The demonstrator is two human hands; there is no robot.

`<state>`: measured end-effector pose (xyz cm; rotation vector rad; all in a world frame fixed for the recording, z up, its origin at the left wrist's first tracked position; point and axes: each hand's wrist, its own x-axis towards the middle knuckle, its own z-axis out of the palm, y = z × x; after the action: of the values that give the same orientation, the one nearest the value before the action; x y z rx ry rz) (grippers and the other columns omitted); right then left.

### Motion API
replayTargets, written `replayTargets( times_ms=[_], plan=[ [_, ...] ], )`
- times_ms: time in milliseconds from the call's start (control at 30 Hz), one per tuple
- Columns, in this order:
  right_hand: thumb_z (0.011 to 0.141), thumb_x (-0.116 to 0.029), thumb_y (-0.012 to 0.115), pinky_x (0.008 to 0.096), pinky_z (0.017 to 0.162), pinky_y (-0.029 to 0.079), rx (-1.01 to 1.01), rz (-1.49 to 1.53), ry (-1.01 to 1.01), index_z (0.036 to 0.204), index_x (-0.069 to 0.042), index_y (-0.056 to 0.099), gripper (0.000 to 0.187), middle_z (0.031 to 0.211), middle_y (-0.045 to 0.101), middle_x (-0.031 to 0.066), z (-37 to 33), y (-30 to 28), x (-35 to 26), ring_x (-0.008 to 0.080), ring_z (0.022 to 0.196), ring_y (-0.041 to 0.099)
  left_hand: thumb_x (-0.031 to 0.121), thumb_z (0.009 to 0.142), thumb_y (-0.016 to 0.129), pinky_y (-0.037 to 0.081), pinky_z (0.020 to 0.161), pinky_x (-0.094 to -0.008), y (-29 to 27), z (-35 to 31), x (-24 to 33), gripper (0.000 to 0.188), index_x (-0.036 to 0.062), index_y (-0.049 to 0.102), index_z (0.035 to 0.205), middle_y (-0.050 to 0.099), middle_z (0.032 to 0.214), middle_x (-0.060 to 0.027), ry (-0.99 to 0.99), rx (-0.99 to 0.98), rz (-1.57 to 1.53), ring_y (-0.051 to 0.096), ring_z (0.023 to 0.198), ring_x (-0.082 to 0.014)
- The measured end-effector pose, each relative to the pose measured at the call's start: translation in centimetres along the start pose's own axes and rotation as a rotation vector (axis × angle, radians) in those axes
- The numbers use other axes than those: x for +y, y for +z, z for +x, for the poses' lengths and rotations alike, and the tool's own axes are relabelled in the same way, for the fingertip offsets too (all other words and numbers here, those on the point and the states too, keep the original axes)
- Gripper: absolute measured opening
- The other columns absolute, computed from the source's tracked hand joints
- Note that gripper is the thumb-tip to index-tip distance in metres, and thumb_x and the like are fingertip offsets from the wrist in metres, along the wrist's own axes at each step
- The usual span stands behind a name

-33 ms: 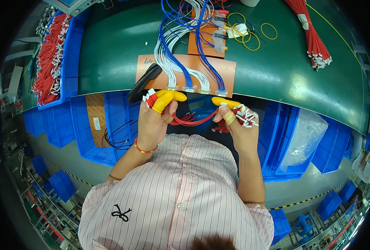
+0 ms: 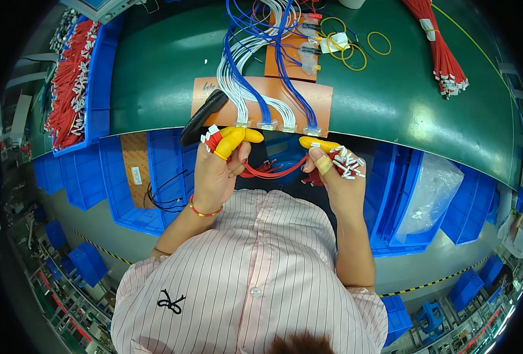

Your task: Assembling and testing electrical wire harnesses at a factory workbench.

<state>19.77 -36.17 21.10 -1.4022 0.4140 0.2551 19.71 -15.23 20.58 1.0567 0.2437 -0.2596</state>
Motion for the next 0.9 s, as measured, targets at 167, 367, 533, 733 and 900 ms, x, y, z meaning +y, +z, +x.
replayTargets(
  times_ms=[167, 367, 533, 733, 900],
  plan=[
    [0.086, -0.017, 0.069, 0.0193, 0.045, 0.034, 0.027, -0.012, -0.034, 0.081, -0.001, 0.066, 0.017, 0.064, 0.061, 0.0022, 0.3, 0.4, -0.2, 0.0062, 0.053, 0.052, 0.012, 0.097, 0.045, 0.02, 0.041, -0.0186, -0.9, 0.3, 0.5, 0.025, -0.0058, 0.056, 0.11, 0.058, 0.075, -0.0048, -0.024, -0.077, -0.006, 0.029, 0.045, 0.0003],
    [0.088, -0.016, 0.067, 0.0196, 0.042, 0.026, 0.027, 0.079, -0.026, 0.083, 0.0, 0.065, 0.017, 0.063, 0.059, 0.0022, 0.2, 1.1, 0.1, 0.0033, 0.047, 0.041, 0.012, 0.097, 0.045, 0.018, 0.04, -0.0193, -1.0, 0.4, 0.9, 0.025, -0.0066, 0.06, 0.106, 0.058, 0.074, -0.0014, -0.065, -0.073, 0.033, 0.028, 0.044, 0.0004],
    [0.089, -0.015, 0.065, 0.0201, 0.041, 0.025, 0.05, 0.113, -0.017, 0.08, 0.0, 0.063, 0.017, 0.062, 0.059, 0.0028, 0.2, 1.6, -0.2, 0.0033, 0.044, 0.036, 0.014, 0.098, 0.046, 0.017, 0.041, -0.02, -1.2, 0.3, 0.7, 0.026, -0.0064, 0.06, 0.104, 0.055, 0.07, 0.0003, -0.072, -0.072, 0.033, 0.026, 0.044, 0.0005],
    [0.089, -0.014, 0.063, 0.0212, 0.041, 0.026, 0.051, 0.236, 0.038, 0.082, -0.001, 0.062, 0.014, 0.06, 0.057, 0.0015, -0.1, 2.1, -0.7, 0.0043, 0.042, 0.035, 0.016, 0.098, 0.047, 0.017, 0.041, -0.0204, -1.5, 0.3, 0.7, 0.027, -0.0065, 0.06, 0.103, 0.053, 0.067, 0.0013, -0.08, -0.107, 0.019, 0.025, 0.044, 0.0004],
    [0.09, -0.016, 0.061, 0.0224, 0.042, 0.027, 0.105, 0.373, 0.092, 0.081, -0.004, 0.058, 0.016, 0.057, 0.05, -0.0013, -0.4, 3.1, -0.9, 0.0047, 0.041, 0.034, 0.017, 0.098, 0.048, 0.016, 0.041, -0.0205, -1.2, 0.3, 0.6, 0.027, -0.0064, 0.06, 0.103, 0.053, 0.066, 0.0013, -0.096, -0.059, 0.025, 0.025, 0.044, 0.0004]
  ],
)
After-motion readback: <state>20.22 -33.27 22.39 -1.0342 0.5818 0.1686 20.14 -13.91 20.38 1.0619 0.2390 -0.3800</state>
